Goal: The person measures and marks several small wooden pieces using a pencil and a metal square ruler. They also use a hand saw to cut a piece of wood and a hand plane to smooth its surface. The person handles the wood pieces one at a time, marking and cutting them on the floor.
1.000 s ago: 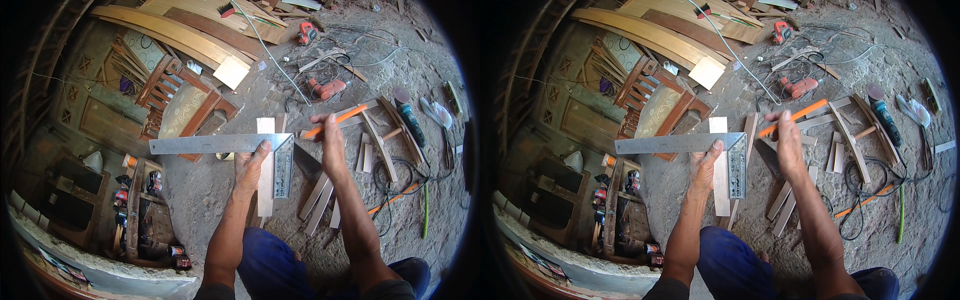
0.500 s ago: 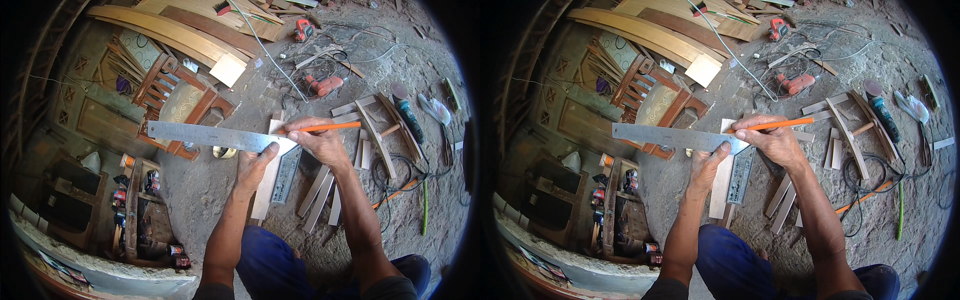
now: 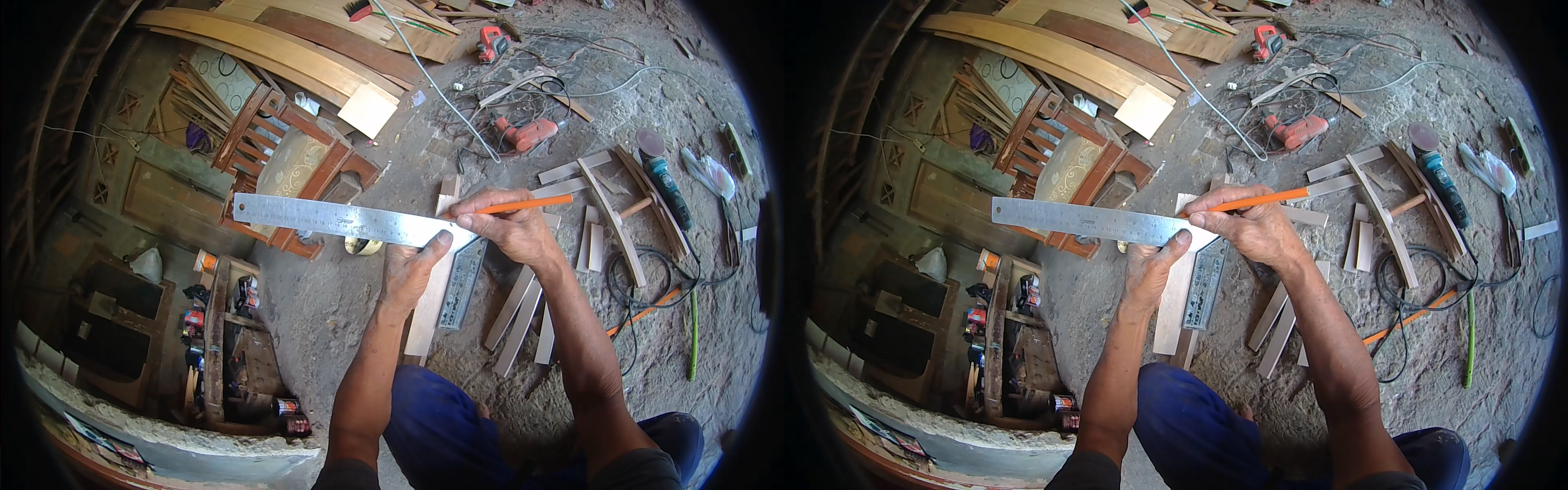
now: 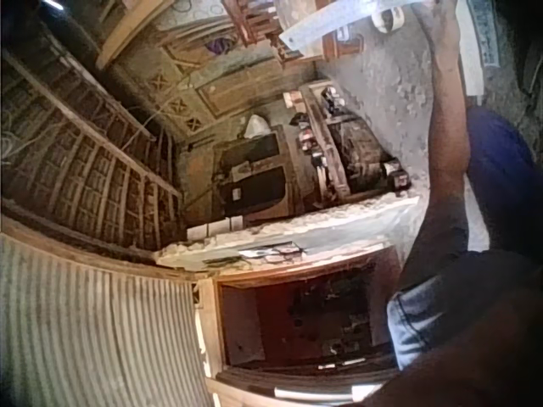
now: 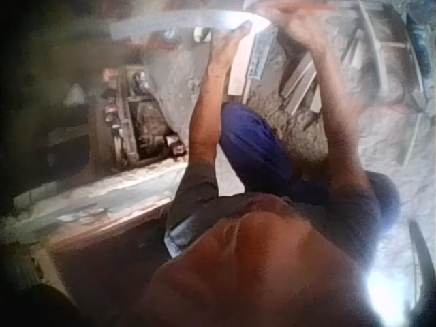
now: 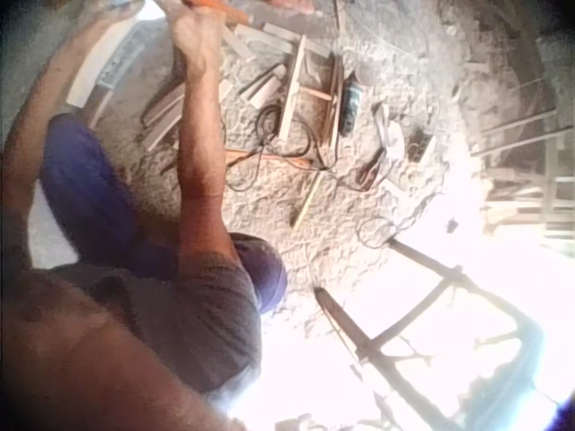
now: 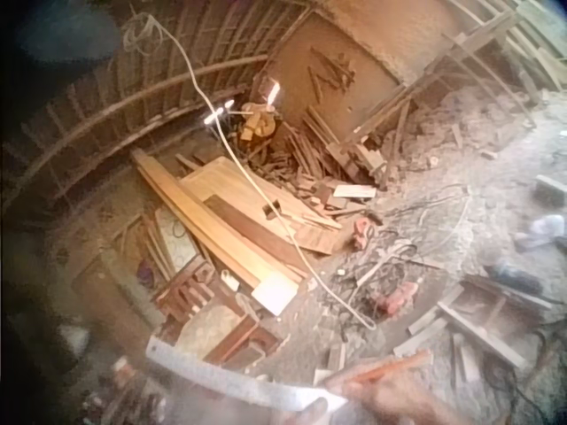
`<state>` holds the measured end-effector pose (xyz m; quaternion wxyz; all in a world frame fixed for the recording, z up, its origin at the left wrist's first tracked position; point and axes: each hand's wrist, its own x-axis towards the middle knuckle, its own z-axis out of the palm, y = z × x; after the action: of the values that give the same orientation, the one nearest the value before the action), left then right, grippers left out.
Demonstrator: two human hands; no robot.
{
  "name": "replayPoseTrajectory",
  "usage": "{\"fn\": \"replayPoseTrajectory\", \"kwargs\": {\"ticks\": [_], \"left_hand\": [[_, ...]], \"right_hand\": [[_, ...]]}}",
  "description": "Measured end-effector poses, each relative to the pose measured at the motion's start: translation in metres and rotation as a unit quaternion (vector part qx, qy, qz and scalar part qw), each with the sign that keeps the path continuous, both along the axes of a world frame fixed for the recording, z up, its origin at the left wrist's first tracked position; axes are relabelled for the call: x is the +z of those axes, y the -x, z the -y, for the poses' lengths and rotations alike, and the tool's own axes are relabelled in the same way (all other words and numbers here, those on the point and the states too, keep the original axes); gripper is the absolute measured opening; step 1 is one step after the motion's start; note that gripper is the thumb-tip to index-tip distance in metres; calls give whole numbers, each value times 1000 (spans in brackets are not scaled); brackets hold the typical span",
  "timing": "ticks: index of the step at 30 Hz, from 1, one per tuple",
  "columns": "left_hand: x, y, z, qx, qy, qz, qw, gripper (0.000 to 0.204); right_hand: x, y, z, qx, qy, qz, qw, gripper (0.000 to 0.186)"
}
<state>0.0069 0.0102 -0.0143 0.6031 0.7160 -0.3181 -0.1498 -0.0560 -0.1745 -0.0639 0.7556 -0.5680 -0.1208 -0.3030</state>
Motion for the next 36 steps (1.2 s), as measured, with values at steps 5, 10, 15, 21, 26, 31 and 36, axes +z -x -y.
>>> {"fn": "replayPoseTrajectory", "kwargs": {"ticks": [5, 10, 15, 21, 26, 31, 36], "left_hand": [[4, -13, -10, 35, 15, -8, 999, 23], [6, -23, -16, 83, 54, 45, 994, 20], [0, -13, -3, 21, 64, -12, 998, 22], [7, -14, -14, -2, -20, 11, 1000, 26], [10, -32, -20, 207, 93, 80, 971, 31], [11, -34, -17, 244, 285, 1, 927, 40], [6, -18, -5, 190, 306, -26, 933, 40]], "right_hand": [[-13, 7, 23, -77, 187, -128, 971, 12], [-37, 8, 2, -47, 9, -259, 965, 28], [-29, 2, -40, 91, -119, -156, 976, 32], [-4, -3, -39, 68, -259, -72, 961, 21], [-13, 2, -14, 21, -362, -93, 927, 22], [-28, 5, -30, 120, -457, -70, 879, 20], [-29, 1, -43, 153, -413, -76, 895, 23]]}}
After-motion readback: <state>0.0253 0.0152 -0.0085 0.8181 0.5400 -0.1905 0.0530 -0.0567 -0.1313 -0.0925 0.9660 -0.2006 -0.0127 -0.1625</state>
